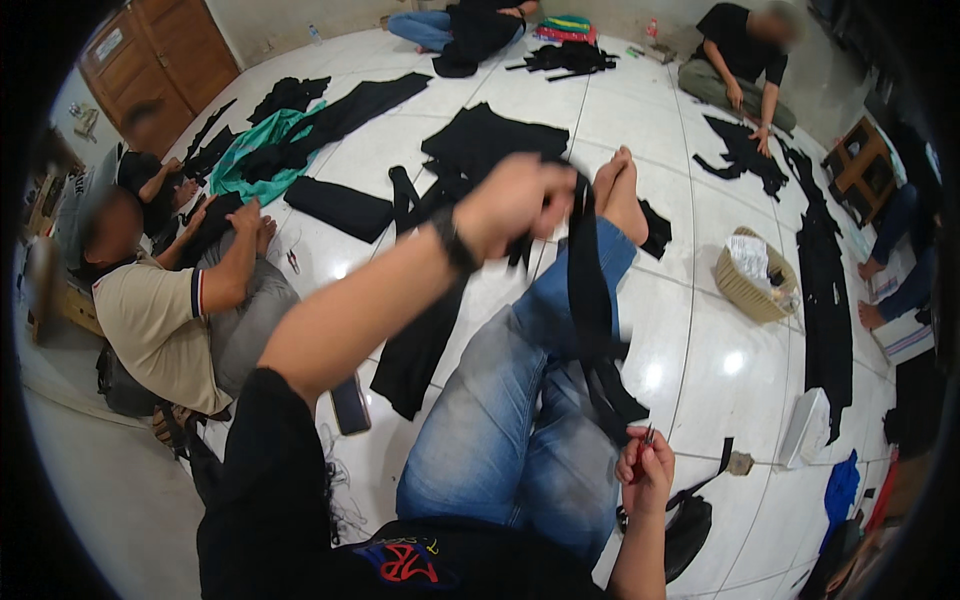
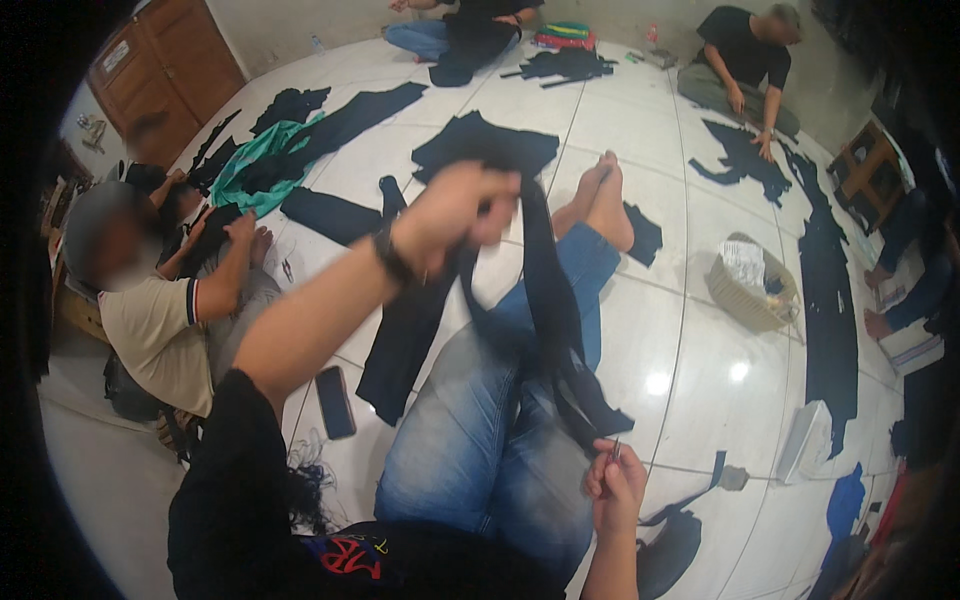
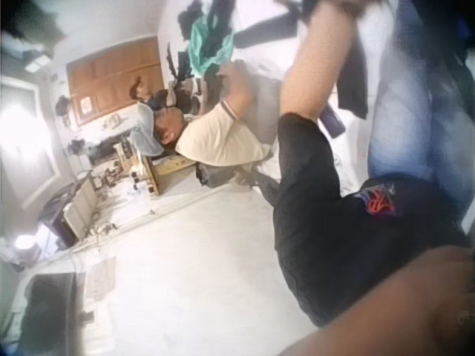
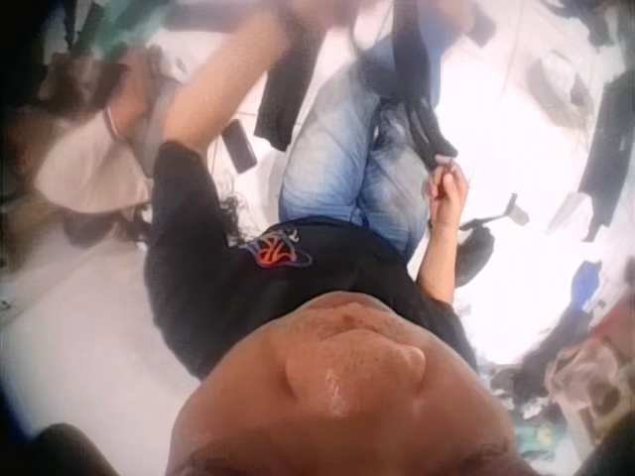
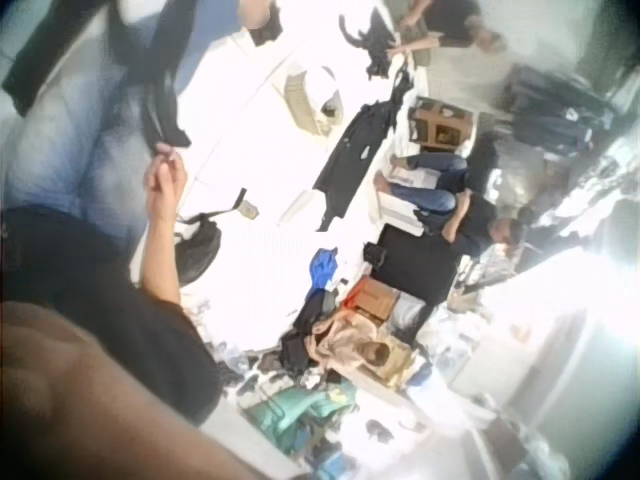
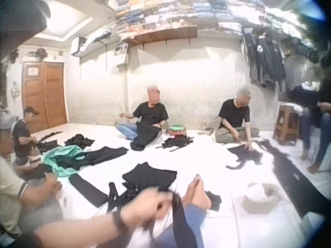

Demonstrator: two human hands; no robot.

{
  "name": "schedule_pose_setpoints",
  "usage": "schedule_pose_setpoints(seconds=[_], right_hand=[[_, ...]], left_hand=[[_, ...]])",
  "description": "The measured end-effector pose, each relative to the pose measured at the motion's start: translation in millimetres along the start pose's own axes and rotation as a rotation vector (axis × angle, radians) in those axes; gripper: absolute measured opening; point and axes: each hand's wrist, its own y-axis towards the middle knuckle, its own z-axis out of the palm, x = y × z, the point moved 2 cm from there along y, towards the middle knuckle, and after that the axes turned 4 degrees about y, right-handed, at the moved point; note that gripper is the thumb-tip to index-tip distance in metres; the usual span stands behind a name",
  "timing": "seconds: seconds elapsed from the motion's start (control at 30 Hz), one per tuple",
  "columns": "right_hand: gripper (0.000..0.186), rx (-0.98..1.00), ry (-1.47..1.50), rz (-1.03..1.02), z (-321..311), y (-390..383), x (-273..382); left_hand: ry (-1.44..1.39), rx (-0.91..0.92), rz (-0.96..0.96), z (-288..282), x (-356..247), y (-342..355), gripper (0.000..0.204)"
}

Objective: The person sits on the floor and uses scissors to cut strips from a black fabric garment. They repeatedly fold and trim the material, handling the fabric and scissors throughout the clip.

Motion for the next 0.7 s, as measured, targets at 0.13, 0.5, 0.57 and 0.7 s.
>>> schedule_pose_setpoints(seconds=[0.13, 0.5, 0.57, 0.7], right_hand=[[0.042, -0.020, 0.026, -0.028, -10, -8, 5], [0.042, -0.100, 0.132, 0.007, -17, -24, -5], [0.041, -0.081, 0.154, 0.004, -8, -26, -5], [0.038, -0.064, 0.102, -0.001, -5, -40, -1]], left_hand=[[0.060, -0.172, 0.203, -29, -122, 61, 0.021], [0.449, -0.498, 0.124, -106, -52, -35, 0.019], [0.549, -0.381, -0.104, -129, 32, -61, 0.030], [1.433, -0.369, -0.392, -116, 201, -139, 0.100]])
